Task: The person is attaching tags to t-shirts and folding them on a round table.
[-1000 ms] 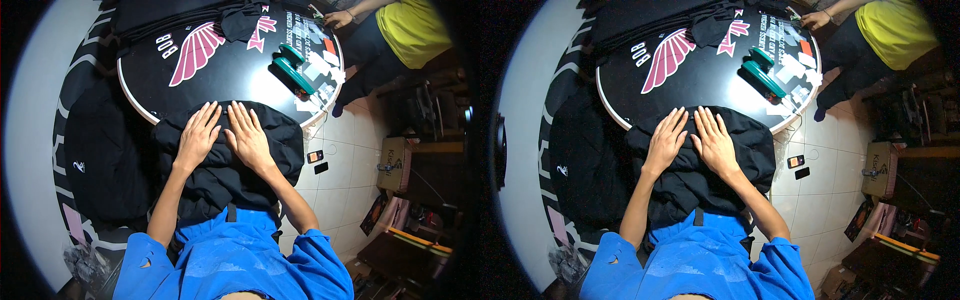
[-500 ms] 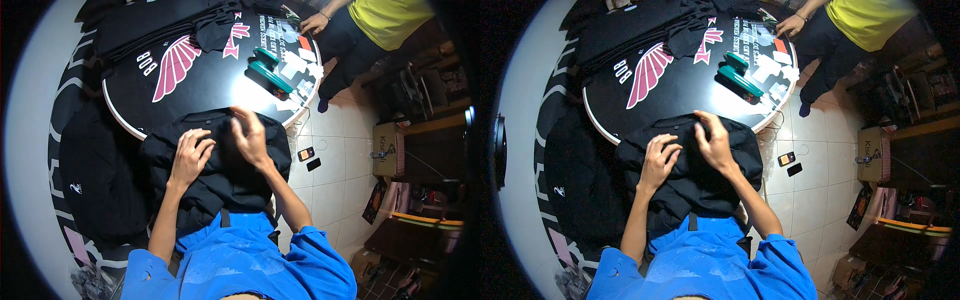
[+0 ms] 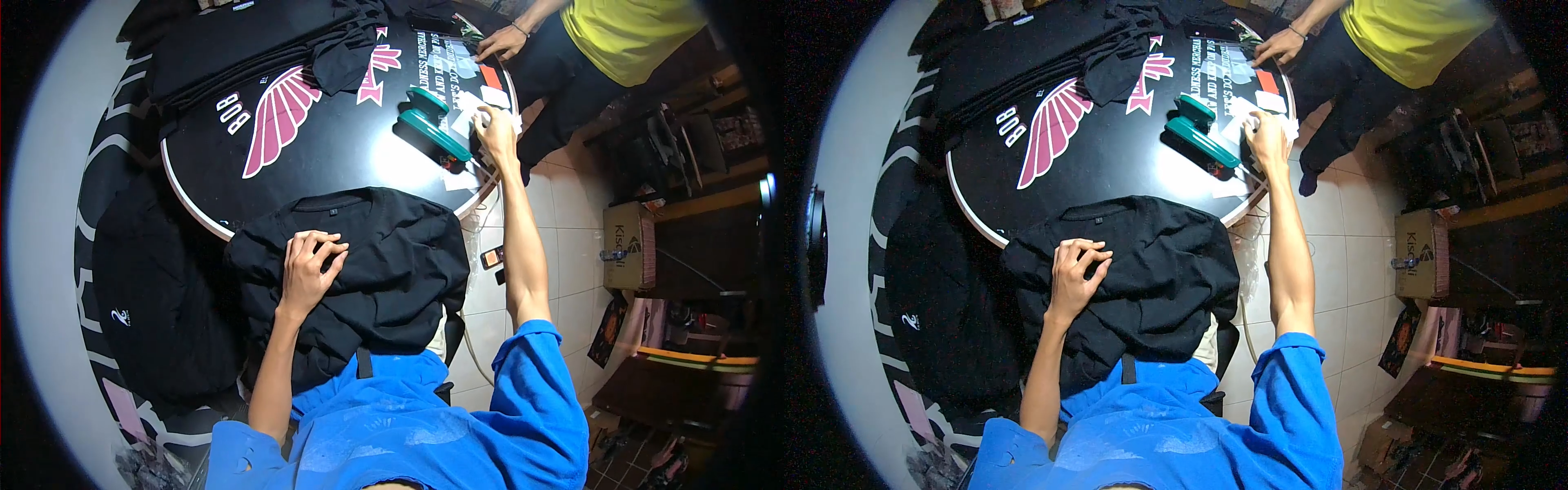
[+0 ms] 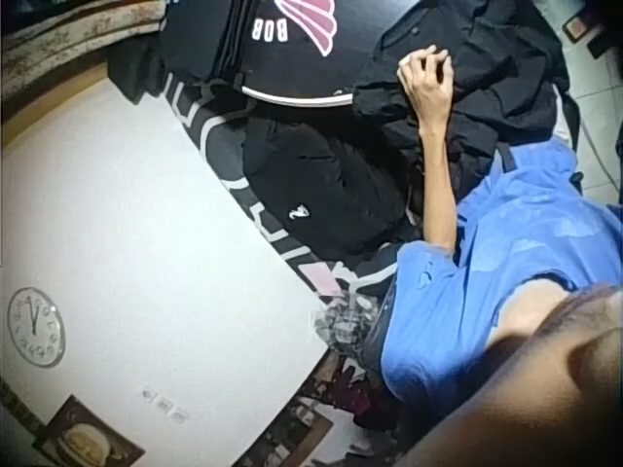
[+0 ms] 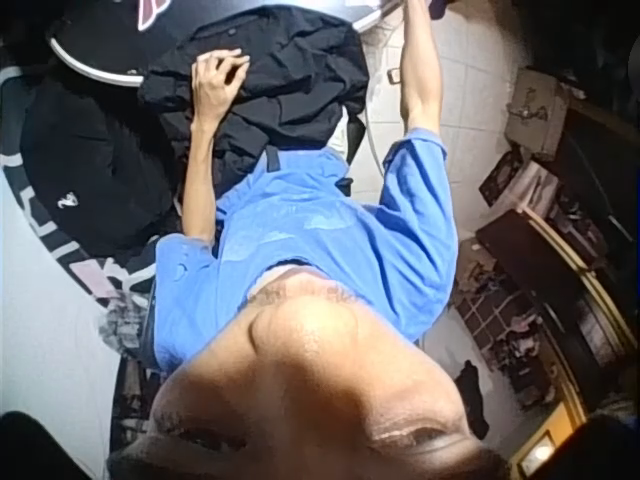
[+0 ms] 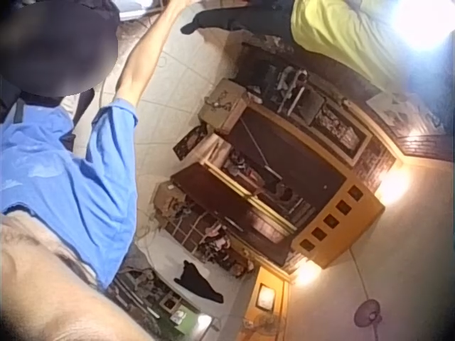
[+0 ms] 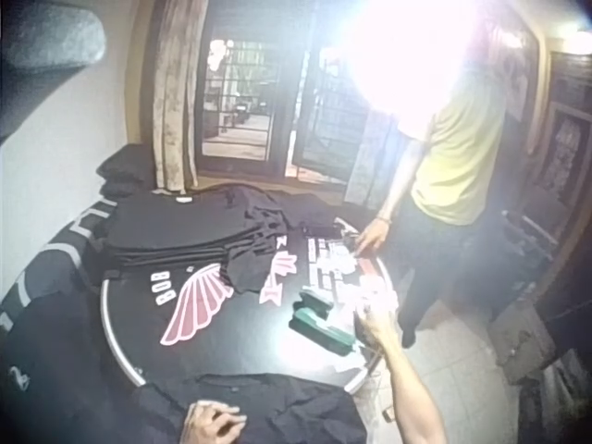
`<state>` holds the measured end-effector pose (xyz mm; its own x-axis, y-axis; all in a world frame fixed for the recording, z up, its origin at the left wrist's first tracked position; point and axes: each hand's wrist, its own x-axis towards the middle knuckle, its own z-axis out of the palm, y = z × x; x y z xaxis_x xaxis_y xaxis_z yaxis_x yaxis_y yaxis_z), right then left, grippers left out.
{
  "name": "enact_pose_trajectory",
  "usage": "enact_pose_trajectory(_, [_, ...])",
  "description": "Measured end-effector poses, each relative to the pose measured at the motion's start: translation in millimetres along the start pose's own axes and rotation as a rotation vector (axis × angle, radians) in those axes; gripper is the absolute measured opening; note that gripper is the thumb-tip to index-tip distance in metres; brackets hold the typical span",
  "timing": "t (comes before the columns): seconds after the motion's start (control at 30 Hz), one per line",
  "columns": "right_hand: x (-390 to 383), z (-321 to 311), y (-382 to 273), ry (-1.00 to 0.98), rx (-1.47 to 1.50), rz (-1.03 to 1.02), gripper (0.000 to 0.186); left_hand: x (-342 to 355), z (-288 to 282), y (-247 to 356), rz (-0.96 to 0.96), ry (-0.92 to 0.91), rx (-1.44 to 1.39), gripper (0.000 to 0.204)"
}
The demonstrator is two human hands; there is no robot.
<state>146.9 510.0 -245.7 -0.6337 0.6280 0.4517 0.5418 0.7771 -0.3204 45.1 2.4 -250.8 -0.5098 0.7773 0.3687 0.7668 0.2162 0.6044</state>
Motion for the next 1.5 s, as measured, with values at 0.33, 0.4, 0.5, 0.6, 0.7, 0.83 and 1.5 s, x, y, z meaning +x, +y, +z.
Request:
enact_pose_trajectory(0.33, [-3,3,-8,-0.054,-0.209,0.026,0.038,1,-4,1,-0.023,-0.023,-0.022,0.016])
enact_pose_trajectory(0.4, [-3,3,-7,-0.047,-0.192,0.034,0.035,2,-3,1,-0.023,-0.022,-0.022,0.016])
enact_pose_trajectory(0.5, [-4,1,-8,-0.031,-0.109,0.035,0.034,1,-4,1,-0.023,-0.026,-0.023,0.016])
enact_pose_trajectory(0.6, [-3,0,-8,0.004,-0.115,0.003,0.035,2,-4,3,-0.022,-0.027,-0.024,0.016])
enact_pose_trajectory(0.7, [-3,3,-9,-0.026,-0.122,0.049,0.035,2,-5,3,-0.020,-0.023,-0.025,0.016])
enact_pose_trajectory(0.83, [0,4,-14,-0.044,-0.106,0.066,0.033,1,-6,2,-0.022,-0.026,-0.020,0.016])
enact_pose_trajectory(1.5, [-83,-136,-145,0.013,1.269,0.239,0.032,10,-32,22,-0.080,-0.085,-0.196,0.018])
